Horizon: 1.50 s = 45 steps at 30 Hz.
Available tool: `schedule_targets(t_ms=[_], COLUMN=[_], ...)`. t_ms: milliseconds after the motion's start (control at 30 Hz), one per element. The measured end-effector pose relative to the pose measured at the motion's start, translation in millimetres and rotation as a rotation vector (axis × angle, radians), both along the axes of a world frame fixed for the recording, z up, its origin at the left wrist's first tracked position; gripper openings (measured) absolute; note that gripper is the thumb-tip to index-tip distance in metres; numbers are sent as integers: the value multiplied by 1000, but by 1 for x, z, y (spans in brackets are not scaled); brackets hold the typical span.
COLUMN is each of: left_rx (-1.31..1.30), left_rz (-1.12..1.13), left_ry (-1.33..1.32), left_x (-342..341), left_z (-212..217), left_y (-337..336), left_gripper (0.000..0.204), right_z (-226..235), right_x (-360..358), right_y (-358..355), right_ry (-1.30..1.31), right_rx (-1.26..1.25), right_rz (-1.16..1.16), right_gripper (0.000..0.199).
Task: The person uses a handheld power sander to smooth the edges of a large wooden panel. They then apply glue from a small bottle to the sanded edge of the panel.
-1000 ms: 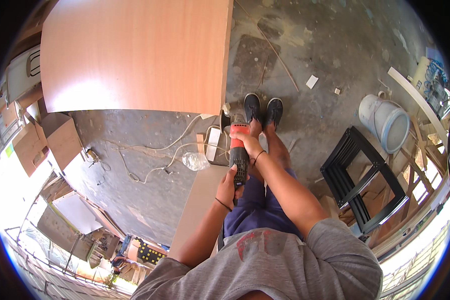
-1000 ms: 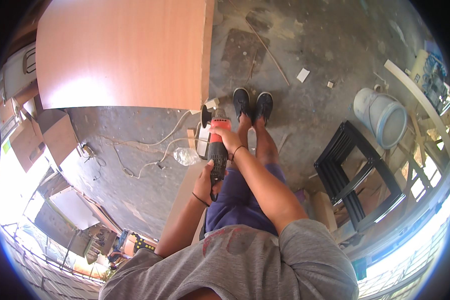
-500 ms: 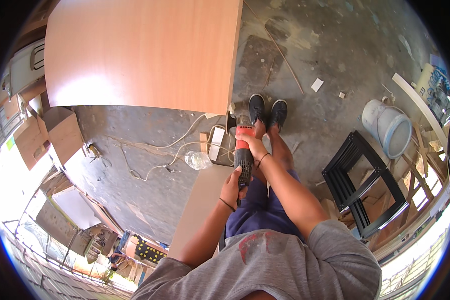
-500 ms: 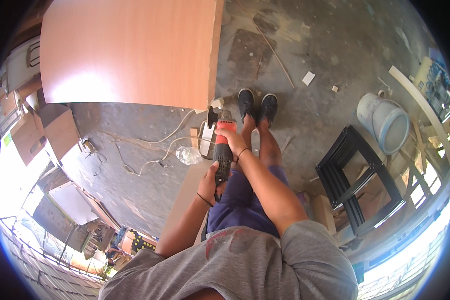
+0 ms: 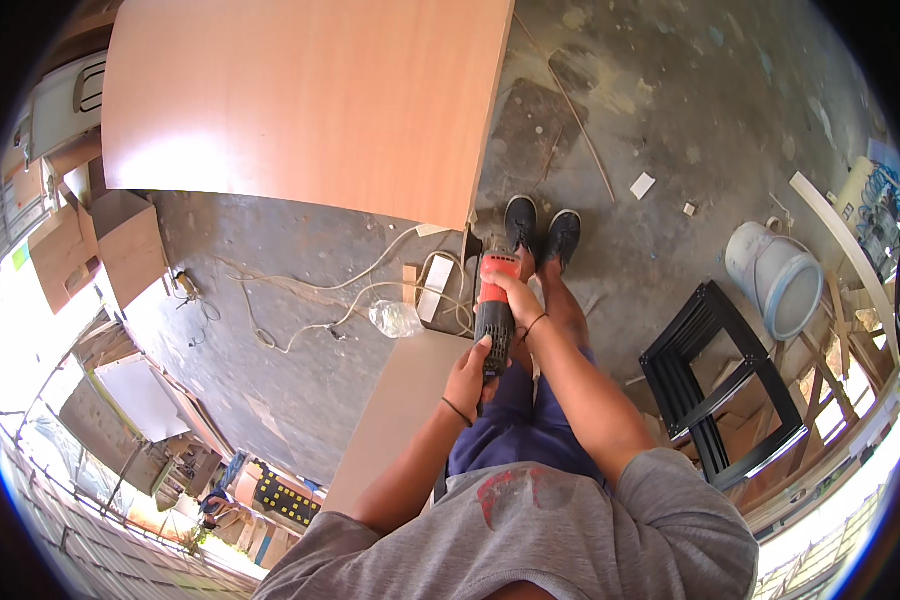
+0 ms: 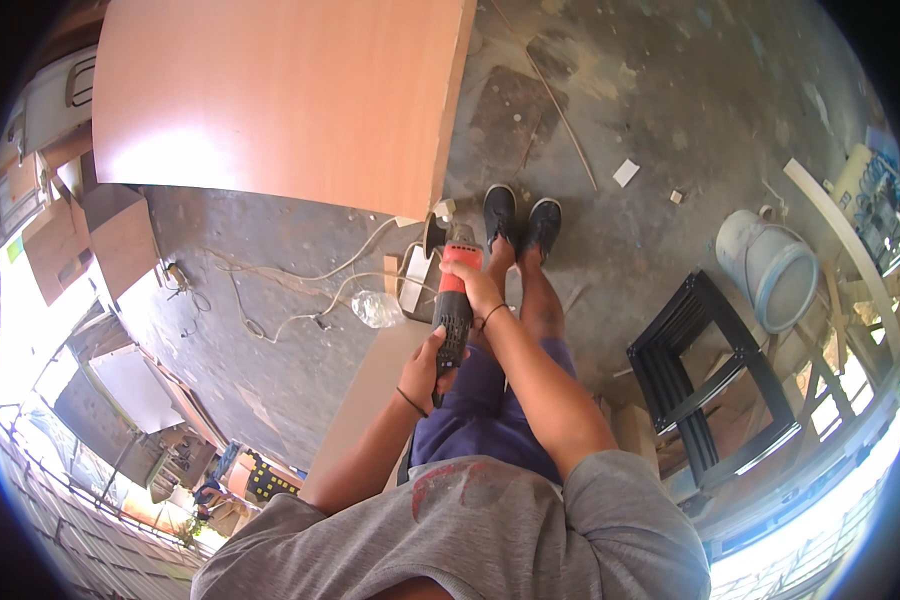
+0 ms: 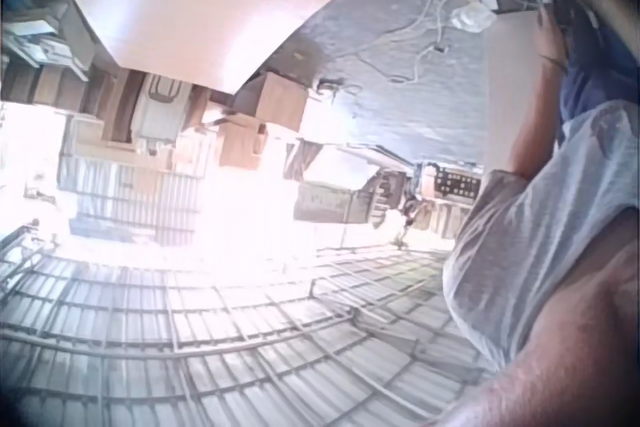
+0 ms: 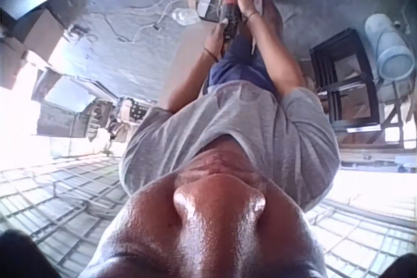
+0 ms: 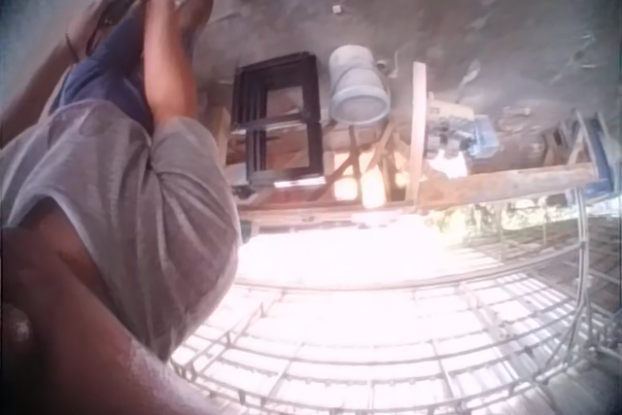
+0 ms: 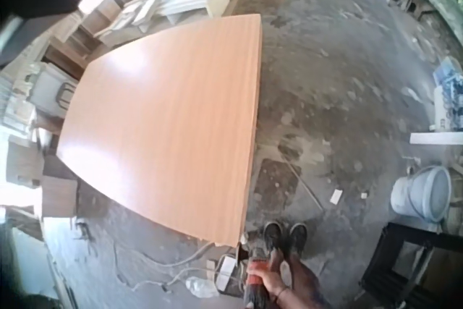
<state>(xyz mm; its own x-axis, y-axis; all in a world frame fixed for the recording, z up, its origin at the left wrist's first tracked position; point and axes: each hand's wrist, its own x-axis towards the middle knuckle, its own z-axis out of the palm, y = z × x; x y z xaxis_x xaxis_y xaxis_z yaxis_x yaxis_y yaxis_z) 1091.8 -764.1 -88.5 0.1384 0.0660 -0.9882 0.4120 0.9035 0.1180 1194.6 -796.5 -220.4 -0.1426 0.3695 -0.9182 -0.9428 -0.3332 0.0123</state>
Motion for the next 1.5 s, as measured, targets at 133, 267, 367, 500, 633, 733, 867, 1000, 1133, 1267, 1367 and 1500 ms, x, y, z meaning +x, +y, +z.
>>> schedule_targets(t_ms=[133,267,367,500,633,733,867,1000,1133,1267,1367,1500], left_rx=[15,32,55,9,-65,-88,-101,-143,-150,-148,-87,-96], left_rz=[-93,-64,-59,-13,70,102,168,206,225,222,255,295], left_ry=[17,11,30,26,21,-11,-10,-32,-11,16,4,-157], left_x=[-3,15,26,32,38,45,50,56,65,90,111,140], left_z=[4,14,19,22,22,29,27,26,27,32,25,12], left_y=[2,15,22,30,33,38,40,52,57,64,74,105], left_gripper=[49,50,49,47,46,46,46,45,43,44,45,46], right_z=[7,14,19,19,20,25,24,19,53,37,13,17], right_x=[3,23,32,36,42,47,54,63,79,98,120,165], right_y=[-5,10,19,25,27,29,33,43,65,66,72,109], right_ry=[49,66,84,90,117,153,131,153,-19,16,36,19], right_rx=[10,41,26,-15,13,-21,39,1,-14,28,7,36], right_rz=[-23,-62,-57,-74,-49,-25,-9,-15,40,19,-3,25], right_gripper=[41,42,45,46,42,41,42,47,45,48,46,46])
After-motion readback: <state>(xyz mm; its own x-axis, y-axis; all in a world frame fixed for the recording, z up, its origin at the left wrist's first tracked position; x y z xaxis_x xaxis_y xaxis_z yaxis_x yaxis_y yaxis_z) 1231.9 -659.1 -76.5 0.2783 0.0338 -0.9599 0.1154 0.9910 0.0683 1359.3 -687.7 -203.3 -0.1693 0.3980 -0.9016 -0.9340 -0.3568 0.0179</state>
